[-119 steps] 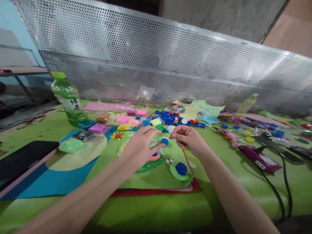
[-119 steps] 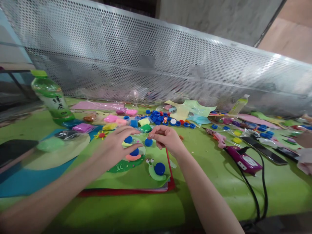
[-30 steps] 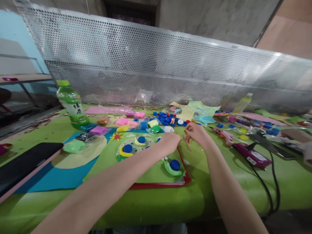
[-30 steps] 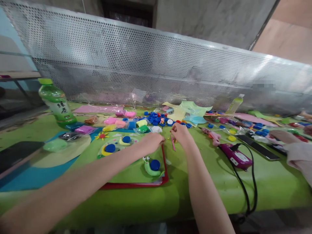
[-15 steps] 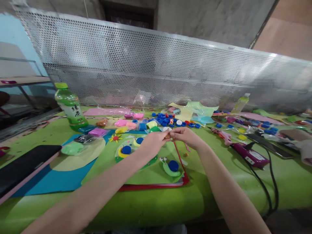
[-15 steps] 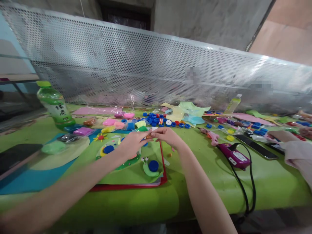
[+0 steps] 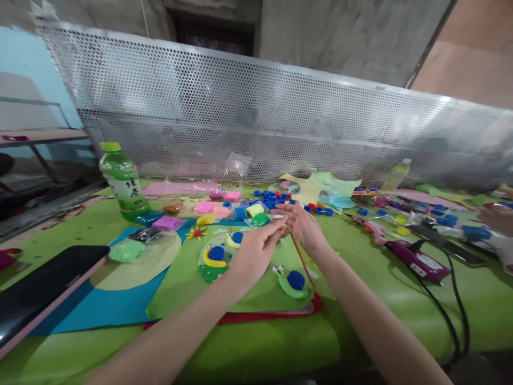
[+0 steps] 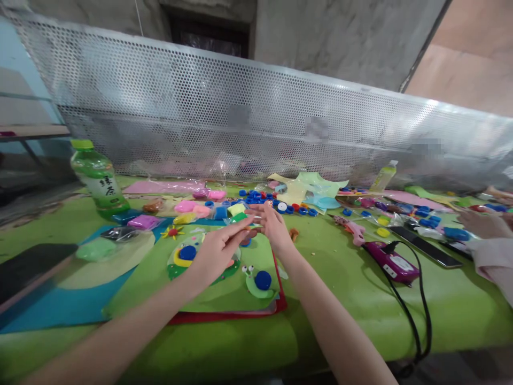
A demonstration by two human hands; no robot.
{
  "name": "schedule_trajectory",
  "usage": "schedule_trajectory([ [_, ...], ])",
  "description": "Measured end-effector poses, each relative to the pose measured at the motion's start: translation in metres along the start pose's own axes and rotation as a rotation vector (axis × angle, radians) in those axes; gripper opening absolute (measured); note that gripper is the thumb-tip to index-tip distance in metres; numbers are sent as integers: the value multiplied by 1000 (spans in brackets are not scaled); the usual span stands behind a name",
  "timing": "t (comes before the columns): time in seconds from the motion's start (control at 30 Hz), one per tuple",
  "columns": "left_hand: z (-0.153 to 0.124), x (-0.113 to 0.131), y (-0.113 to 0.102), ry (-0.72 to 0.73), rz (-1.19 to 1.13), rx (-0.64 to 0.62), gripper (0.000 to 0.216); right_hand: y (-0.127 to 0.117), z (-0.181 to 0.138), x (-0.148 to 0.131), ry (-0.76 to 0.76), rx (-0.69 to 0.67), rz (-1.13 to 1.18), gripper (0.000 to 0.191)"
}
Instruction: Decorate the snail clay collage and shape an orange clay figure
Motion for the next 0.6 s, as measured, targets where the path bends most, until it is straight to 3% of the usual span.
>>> schedule_trajectory([
  [0.2, 4, -9, -18, -64, -229, 85, 26, 32, 14, -22, 11, -47, 2, 48],
  [0.37, 7, -19, -25, -86, -264, 140, 31, 39, 13, -19, -151, 35, 19, 51],
  [0.5, 1, -14, -13, -94, -242, 149, 42, 25, 12, -15, -216, 137, 70, 59],
  [0.6, -8, -1, 6, -26, -187, 39, 46, 24, 14, -18, -199, 171, 96, 72],
])
Point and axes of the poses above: each hand's wrist, its own z-axis towards the middle knuckle, its own y-axis out of the palm, x = y × z, the point moved 6 cm from there along z, towards the middle knuckle, and after that the axes turned 14 degrees about y, right-handed, at the moved point
